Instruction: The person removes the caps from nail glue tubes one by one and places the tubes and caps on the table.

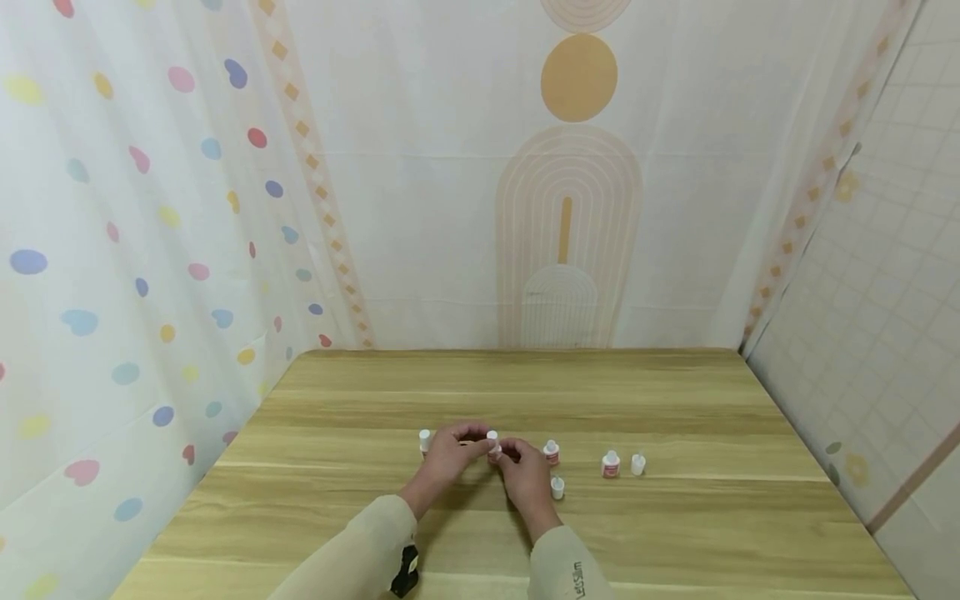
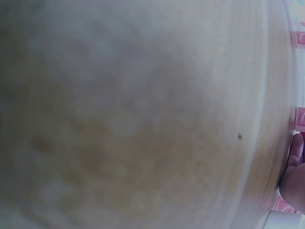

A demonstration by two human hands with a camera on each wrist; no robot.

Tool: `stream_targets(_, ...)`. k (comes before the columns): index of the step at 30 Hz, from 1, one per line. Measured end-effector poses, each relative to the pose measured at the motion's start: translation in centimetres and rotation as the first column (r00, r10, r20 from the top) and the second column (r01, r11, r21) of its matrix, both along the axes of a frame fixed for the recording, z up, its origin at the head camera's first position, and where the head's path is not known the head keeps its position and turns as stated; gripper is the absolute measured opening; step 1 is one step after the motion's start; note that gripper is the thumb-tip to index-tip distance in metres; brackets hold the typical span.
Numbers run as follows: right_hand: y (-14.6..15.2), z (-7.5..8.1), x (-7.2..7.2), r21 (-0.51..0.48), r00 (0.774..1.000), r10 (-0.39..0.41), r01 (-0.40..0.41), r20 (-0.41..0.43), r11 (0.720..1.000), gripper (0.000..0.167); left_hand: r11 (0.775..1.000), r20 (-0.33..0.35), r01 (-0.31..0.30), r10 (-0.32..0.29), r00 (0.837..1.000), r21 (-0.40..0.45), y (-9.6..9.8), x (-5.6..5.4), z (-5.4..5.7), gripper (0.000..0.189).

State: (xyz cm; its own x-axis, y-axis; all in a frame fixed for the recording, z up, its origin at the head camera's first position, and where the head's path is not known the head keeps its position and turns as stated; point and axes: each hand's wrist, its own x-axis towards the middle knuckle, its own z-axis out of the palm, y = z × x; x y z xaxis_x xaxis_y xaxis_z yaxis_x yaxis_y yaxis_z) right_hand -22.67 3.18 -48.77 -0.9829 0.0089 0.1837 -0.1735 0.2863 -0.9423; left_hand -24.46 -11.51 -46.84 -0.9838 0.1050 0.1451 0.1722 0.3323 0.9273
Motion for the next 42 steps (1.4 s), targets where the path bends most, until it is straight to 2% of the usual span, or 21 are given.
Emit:
stream_targets(6,-0.01,0.03,0.02,0.008,1.0,-0.001,0.001,-0.002,1.0,0.011,1.0,0.009,-0.01,0.01,1.0,0.003,0.16,-0.04,0.1,0.013)
stream_targets(18,0.07,-0.19,-0.12,0.018,1.0,-0.003,0.003,-0.012,1.0,0.012,1.0,0.003,0.003,-0.003,1.0,0.023,0.04,-0.11,-0.25,0.019)
stream_targets(27,0.05,-0.24,-0.15,0.038,1.0,-0.012,0.013,-0.013,0.999,0.01,1.0,0.011,-0.015,0.015,1.0,0.01,0.17,-0.12,-0.26,0.017)
stream_targets(37,0.0,-0.28,-0.17,0.022,1.0,-0.01,0.009,0.009,1.0,0.01,1.0,0.0,-0.004,0.004,1.0,0.013,0.03,0.0,-0.3,0.022)
stream_targets(42,-0.03,-0.17,-0.08,0.025,1.0,-0.011,0.011,-0.004,1.0,0.011,1.0,0.0,0.001,-0.001,1.0,0.007,0.02,-0.07,-0.28,0.016)
